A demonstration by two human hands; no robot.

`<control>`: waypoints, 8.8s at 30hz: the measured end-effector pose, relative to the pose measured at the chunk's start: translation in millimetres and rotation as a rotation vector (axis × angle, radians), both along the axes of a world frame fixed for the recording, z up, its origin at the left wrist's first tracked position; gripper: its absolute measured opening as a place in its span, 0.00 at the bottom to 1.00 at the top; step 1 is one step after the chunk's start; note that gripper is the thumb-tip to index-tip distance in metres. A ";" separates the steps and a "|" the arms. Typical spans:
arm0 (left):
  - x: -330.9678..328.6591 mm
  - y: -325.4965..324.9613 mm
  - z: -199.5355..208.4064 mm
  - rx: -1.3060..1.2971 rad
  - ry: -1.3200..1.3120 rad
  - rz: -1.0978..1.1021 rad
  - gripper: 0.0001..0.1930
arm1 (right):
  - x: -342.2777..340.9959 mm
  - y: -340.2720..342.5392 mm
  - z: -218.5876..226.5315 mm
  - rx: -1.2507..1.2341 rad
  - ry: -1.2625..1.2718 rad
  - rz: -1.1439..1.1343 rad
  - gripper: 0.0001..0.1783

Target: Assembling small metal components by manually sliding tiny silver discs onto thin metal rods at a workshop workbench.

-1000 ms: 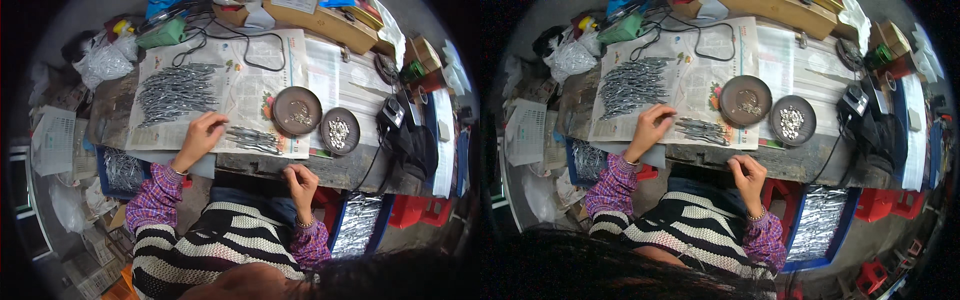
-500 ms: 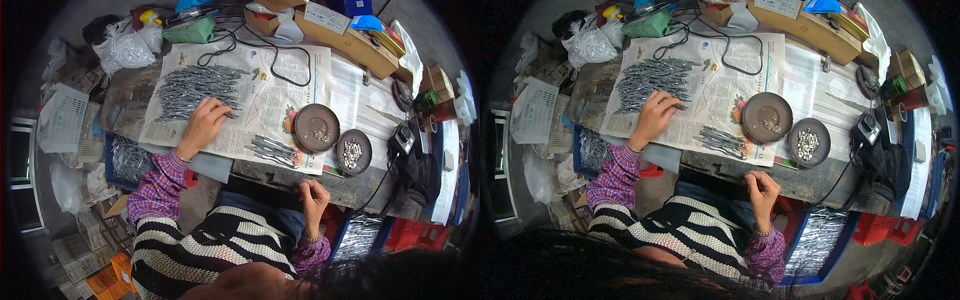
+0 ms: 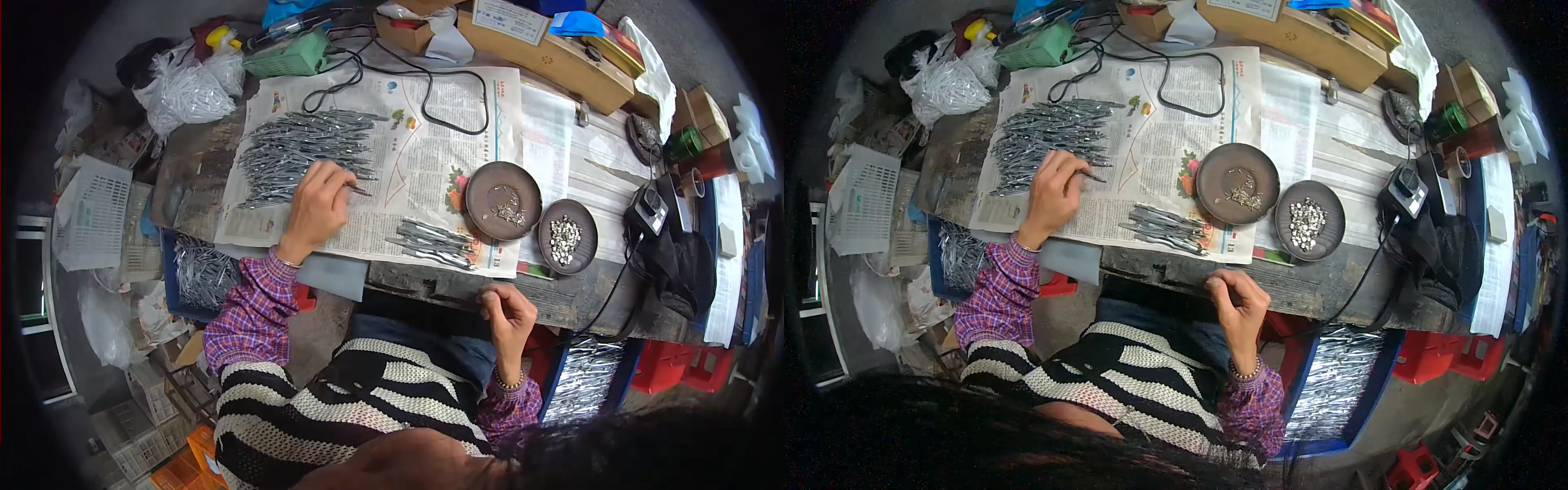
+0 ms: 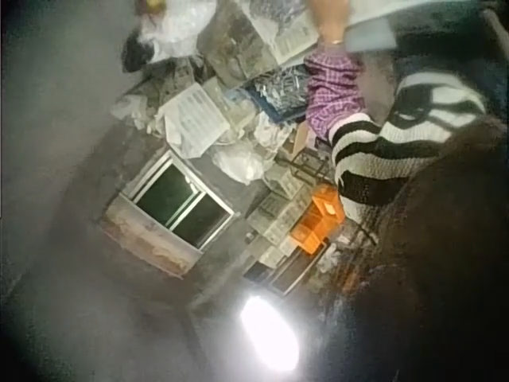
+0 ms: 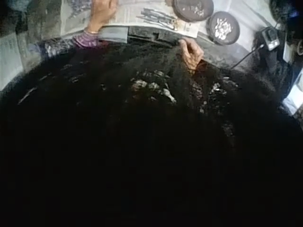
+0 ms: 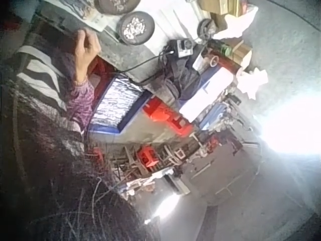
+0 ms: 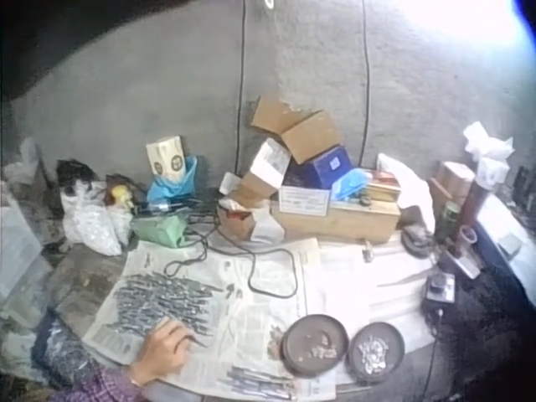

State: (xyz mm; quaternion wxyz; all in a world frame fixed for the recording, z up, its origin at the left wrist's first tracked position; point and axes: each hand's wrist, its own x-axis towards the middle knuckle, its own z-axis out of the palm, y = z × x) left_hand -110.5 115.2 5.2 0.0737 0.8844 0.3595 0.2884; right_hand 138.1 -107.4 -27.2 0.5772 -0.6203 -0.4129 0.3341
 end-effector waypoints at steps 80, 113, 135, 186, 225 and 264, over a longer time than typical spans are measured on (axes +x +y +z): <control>134.7 -45.3 -12.1 -0.418 -0.407 -0.570 0.04 | -24.8 33.9 44.3 0.555 1.070 1.027 0.09; 127.0 -59.2 -13.4 -0.599 -0.414 -0.614 0.03 | -36.5 9.8 77.3 0.289 0.369 0.428 0.18; 84.3 -73.7 -7.9 -1.286 -0.649 -0.358 0.07 | -25.2 25.7 14.5 -0.055 1.022 0.066 0.19; 88.2 -92.6 -10.2 -1.291 -0.682 -0.275 0.12 | -17.7 5.7 22.7 -0.286 0.565 0.133 0.14; 62.6 -128.1 3.8 -0.972 -0.350 -0.332 0.12 | -24.8 2.7 -2.7 0.152 0.906 0.026 0.29; 67.1 -130.7 -5.9 -1.230 -0.472 -0.301 0.11 | -12.7 2.6 -12.3 0.327 0.691 0.115 0.21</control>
